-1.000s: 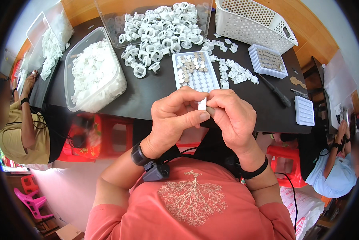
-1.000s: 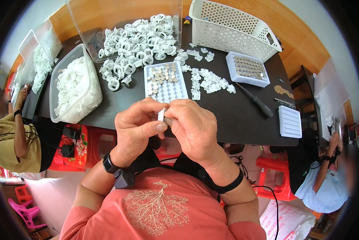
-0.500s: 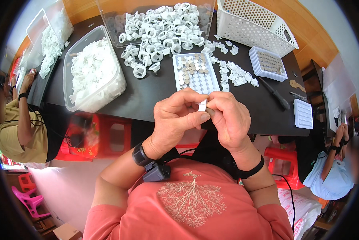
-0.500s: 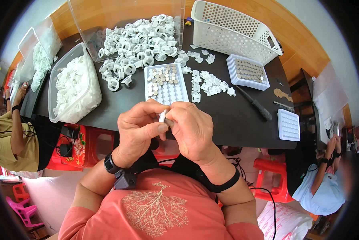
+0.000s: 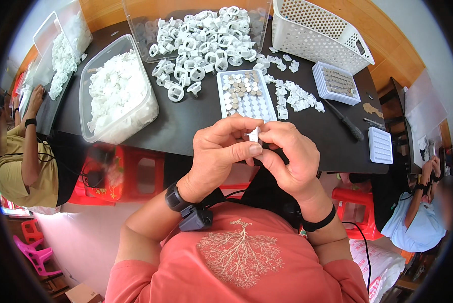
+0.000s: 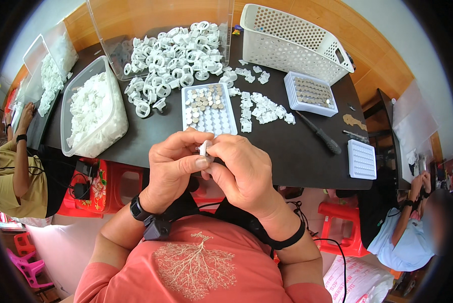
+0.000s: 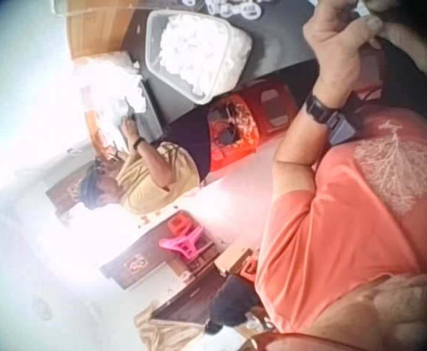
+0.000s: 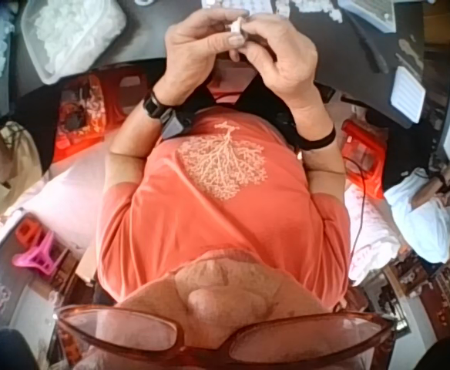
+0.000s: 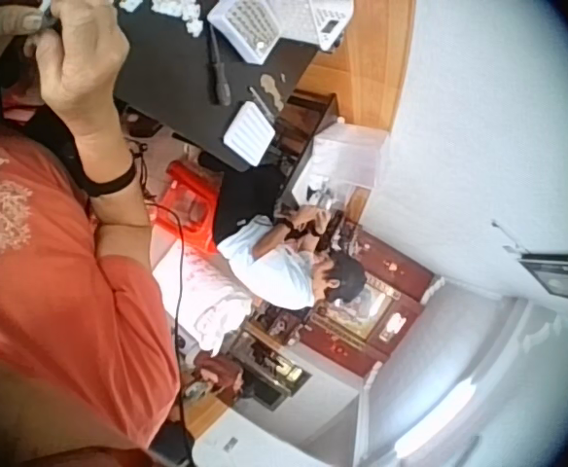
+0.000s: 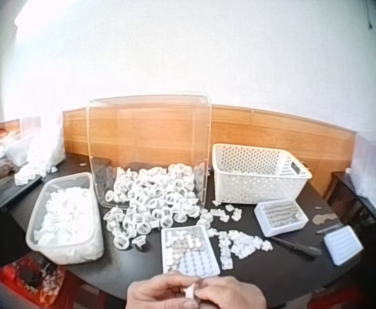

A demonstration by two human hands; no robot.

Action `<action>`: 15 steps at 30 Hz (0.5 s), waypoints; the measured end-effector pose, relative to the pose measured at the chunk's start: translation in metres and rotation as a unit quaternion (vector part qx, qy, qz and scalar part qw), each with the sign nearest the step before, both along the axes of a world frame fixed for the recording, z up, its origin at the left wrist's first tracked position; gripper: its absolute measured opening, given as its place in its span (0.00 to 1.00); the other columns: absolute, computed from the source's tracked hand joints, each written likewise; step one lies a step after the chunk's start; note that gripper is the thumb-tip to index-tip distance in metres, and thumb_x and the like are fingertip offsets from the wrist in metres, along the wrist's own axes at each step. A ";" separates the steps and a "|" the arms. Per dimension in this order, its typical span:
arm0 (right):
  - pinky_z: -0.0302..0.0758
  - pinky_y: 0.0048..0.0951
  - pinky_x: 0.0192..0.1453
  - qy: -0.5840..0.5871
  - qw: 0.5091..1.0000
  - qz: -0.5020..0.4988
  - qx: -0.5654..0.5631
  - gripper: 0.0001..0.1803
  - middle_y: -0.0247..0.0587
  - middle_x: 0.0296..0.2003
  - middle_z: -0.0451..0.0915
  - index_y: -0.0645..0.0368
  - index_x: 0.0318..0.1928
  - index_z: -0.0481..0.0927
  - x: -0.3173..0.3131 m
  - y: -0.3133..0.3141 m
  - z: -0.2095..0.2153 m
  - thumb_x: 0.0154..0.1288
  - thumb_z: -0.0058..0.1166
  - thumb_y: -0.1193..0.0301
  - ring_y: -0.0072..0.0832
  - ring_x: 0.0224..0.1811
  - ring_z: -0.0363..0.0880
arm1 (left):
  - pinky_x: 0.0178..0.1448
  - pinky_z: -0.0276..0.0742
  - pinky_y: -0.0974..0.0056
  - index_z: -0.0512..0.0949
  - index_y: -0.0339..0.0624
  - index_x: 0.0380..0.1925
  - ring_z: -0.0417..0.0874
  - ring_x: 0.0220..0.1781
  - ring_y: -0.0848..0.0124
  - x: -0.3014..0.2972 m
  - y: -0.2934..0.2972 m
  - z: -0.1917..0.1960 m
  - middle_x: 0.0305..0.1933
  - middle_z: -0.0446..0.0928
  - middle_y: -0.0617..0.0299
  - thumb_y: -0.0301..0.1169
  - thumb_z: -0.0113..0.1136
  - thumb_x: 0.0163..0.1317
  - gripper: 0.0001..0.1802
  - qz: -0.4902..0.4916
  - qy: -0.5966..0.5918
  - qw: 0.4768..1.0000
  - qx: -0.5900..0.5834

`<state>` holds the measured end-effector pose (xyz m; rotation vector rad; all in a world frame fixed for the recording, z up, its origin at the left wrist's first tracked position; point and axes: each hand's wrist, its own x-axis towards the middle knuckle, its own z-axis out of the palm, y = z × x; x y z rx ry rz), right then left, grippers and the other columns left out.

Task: Assembling small white plastic components by inserting internal parts at a workbench.

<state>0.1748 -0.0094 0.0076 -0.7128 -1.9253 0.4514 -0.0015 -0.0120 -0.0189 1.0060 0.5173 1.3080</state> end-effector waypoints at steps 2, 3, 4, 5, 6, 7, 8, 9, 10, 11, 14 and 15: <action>0.80 0.33 0.37 -0.005 1.000 -0.018 0.016 0.16 0.45 0.38 0.82 0.63 0.43 0.79 0.000 -0.001 -0.004 0.53 0.65 0.83 0.39 0.36 0.84 | 0.37 0.82 0.72 0.81 0.33 0.53 0.80 0.40 0.77 0.000 0.000 -0.001 0.42 0.79 0.63 0.17 0.68 0.60 0.19 0.000 0.000 1.000 0.005; 0.80 0.33 0.37 -0.005 1.000 -0.017 0.017 0.16 0.45 0.38 0.82 0.63 0.43 0.79 -0.001 -0.001 -0.004 0.53 0.65 0.83 0.39 0.36 0.84 | 0.38 0.81 0.72 0.81 0.32 0.52 0.79 0.40 0.77 -0.001 0.000 -0.005 0.42 0.79 0.63 0.17 0.68 0.60 0.19 0.005 0.008 1.000 0.010; 0.80 0.33 0.37 -0.009 0.999 -0.022 0.023 0.15 0.46 0.38 0.82 0.63 0.43 0.79 -0.001 -0.001 -0.005 0.54 0.66 0.83 0.39 0.36 0.84 | 0.39 0.81 0.72 0.81 0.32 0.51 0.79 0.40 0.78 -0.001 -0.001 -0.006 0.42 0.79 0.63 0.17 0.68 0.60 0.18 0.009 0.015 1.000 0.015; 0.80 0.33 0.37 -0.013 0.999 -0.027 0.030 0.15 0.46 0.38 0.82 0.62 0.43 0.79 -0.001 -0.002 -0.005 0.54 0.66 0.82 0.39 0.36 0.84 | 0.39 0.81 0.72 0.81 0.32 0.51 0.79 0.40 0.78 -0.001 -0.001 -0.006 0.42 0.79 0.63 0.17 0.68 0.60 0.18 0.010 0.015 1.000 0.015; 0.80 0.33 0.37 -0.013 0.999 -0.027 0.030 0.15 0.46 0.38 0.82 0.62 0.43 0.79 -0.002 -0.002 -0.005 0.54 0.66 0.82 0.39 0.36 0.84 | 0.40 0.80 0.71 0.81 0.32 0.51 0.78 0.41 0.77 0.000 -0.002 -0.004 0.42 0.79 0.63 0.17 0.69 0.59 0.18 0.010 0.011 1.000 0.010; 0.80 0.33 0.37 -0.017 0.999 -0.031 0.040 0.15 0.46 0.38 0.82 0.62 0.43 0.79 -0.002 -0.002 -0.006 0.54 0.66 0.82 0.39 0.36 0.84 | 0.42 0.80 0.71 0.81 0.32 0.50 0.78 0.41 0.77 0.000 -0.002 -0.004 0.42 0.79 0.63 0.17 0.69 0.59 0.18 0.010 0.006 1.000 0.005; 0.80 0.33 0.37 -0.021 0.998 -0.034 0.049 0.15 0.46 0.38 0.82 0.62 0.44 0.79 -0.002 -0.001 -0.007 0.55 0.66 0.82 0.39 0.35 0.83 | 0.42 0.80 0.71 0.81 0.32 0.50 0.78 0.41 0.77 0.000 -0.002 -0.004 0.42 0.79 0.63 0.17 0.69 0.59 0.18 0.010 0.006 1.000 0.005; 0.80 0.33 0.37 -0.022 0.998 -0.034 0.050 0.15 0.46 0.38 0.82 0.62 0.44 0.79 -0.003 -0.001 -0.007 0.55 0.66 0.82 0.39 0.35 0.83 | 0.44 0.80 0.70 0.81 0.32 0.51 0.78 0.42 0.77 -0.001 -0.002 -0.005 0.43 0.79 0.63 0.16 0.69 0.59 0.19 0.012 0.010 1.000 0.006; 0.80 0.33 0.37 -0.022 0.998 -0.033 0.052 0.16 0.46 0.38 0.82 0.62 0.44 0.78 -0.003 -0.001 -0.008 0.55 0.66 0.81 0.39 0.35 0.83 | 0.46 0.80 0.70 0.81 0.32 0.51 0.78 0.42 0.77 -0.001 -0.002 -0.006 0.43 0.79 0.63 0.16 0.69 0.58 0.19 0.014 0.013 1.000 0.007; 0.80 0.33 0.36 -0.023 0.998 -0.032 0.055 0.16 0.46 0.38 0.82 0.63 0.44 0.78 -0.003 0.000 -0.008 0.55 0.67 0.81 0.39 0.35 0.83 | 0.46 0.80 0.70 0.81 0.32 0.51 0.78 0.42 0.77 0.000 -0.002 -0.006 0.43 0.79 0.63 0.16 0.69 0.58 0.19 0.015 0.013 1.000 0.007; 0.80 0.32 0.35 -0.021 0.997 -0.031 0.072 0.17 0.46 0.38 0.82 0.63 0.45 0.78 -0.007 0.001 -0.009 0.56 0.67 0.80 0.39 0.34 0.83 | 0.47 0.79 0.70 0.81 0.32 0.51 0.78 0.43 0.76 0.000 -0.002 -0.005 0.44 0.79 0.63 0.16 0.69 0.58 0.19 0.019 -0.003 1.000 0.006; 0.80 0.32 0.35 -0.022 0.997 -0.031 0.072 0.17 0.46 0.38 0.82 0.63 0.45 0.78 -0.007 0.002 -0.010 0.56 0.67 0.80 0.39 0.34 0.83 | 0.47 0.79 0.70 0.80 0.32 0.51 0.78 0.43 0.76 0.000 -0.002 -0.005 0.44 0.79 0.63 0.16 0.69 0.58 0.19 0.019 -0.008 1.000 0.003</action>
